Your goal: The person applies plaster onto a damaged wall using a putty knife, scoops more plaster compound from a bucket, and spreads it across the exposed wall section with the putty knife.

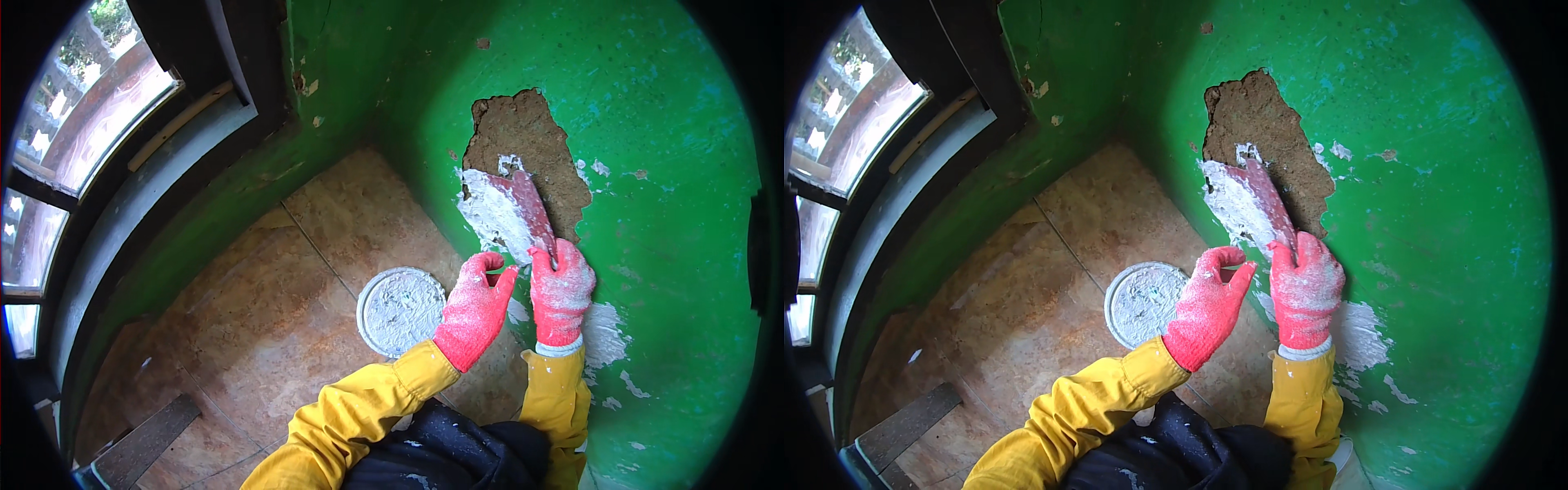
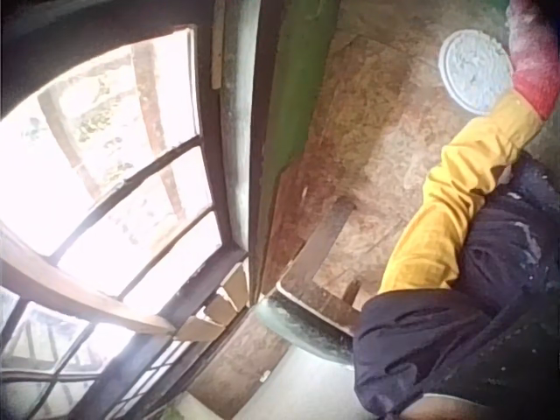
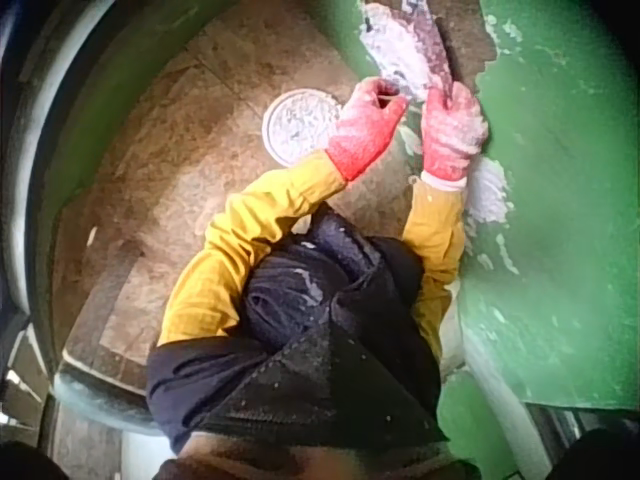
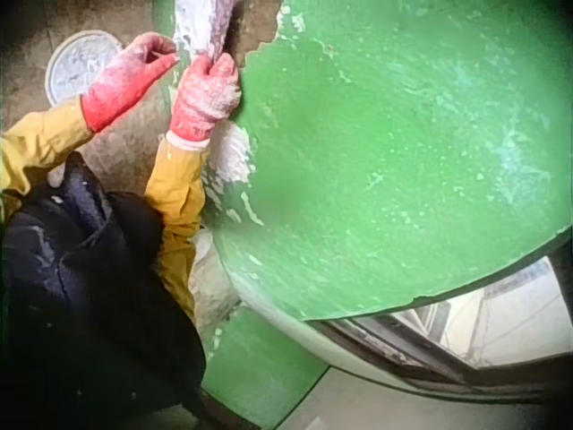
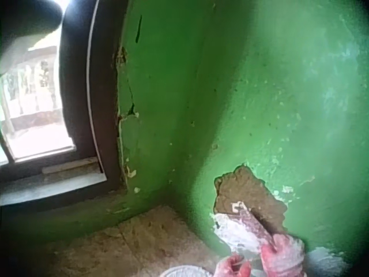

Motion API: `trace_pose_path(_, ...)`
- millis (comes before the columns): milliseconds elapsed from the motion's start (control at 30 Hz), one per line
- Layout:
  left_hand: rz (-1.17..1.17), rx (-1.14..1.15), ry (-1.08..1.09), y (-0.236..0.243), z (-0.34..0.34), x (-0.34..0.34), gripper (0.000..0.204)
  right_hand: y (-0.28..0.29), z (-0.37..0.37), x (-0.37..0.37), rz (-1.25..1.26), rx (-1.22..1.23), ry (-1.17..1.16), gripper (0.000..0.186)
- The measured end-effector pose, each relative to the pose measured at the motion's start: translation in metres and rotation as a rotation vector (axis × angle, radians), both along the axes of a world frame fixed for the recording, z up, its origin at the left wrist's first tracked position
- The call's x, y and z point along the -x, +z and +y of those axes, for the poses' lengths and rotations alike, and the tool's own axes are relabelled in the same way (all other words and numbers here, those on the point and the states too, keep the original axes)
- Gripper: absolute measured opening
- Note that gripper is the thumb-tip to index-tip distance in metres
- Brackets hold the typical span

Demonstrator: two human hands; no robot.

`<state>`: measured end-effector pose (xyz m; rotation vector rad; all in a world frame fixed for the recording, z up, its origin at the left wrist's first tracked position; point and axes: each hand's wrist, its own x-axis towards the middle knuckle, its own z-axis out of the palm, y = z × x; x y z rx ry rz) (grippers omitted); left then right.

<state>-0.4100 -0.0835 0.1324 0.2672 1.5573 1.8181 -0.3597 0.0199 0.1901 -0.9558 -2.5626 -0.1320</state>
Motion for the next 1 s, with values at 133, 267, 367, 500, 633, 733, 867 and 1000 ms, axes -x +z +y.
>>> trace_pose_path(133,-0.007,0.000,-0.012,-0.005,-0.003,0.000,0.035,0.008,-0.004,0.001,0.040,-0.018,-0.011,0.026)
trace_pose_path(267,-0.021,0.003,-0.037,-0.003,-0.005,0.004,0.035,0.010,-0.004,-0.003,0.028,-0.006,-0.010,0.025)
trace_pose_path(367,-0.027,0.001,-0.040,-0.003,-0.003,0.004,0.034,0.011,-0.003,-0.007,0.064,0.017,0.002,0.024)
trace_pose_path(500,-0.032,-0.015,-0.055,0.000,0.001,0.002,0.033,0.017,-0.003,-0.010,0.128,0.074,0.008,0.022)
trace_pose_path(633,-0.042,-0.052,-0.103,0.002,0.008,-0.007,0.032,0.024,-0.002,-0.022,0.122,0.025,0.001,0.021)
trace_pose_path(733,-0.027,-0.078,-0.119,0.005,0.009,-0.010,0.031,0.030,-0.005,-0.031,0.171,0.066,0.001,0.018)
trace_pose_path(867,-0.006,-0.127,-0.112,0.007,0.018,-0.017,0.031,0.029,0.001,-0.045,0.202,0.098,0.016,0.010)
trace_pose_path(1000,0.031,-0.135,-0.148,0.008,0.024,-0.024,0.032,0.030,0.000,-0.046,0.341,0.235,-0.016,0.009)
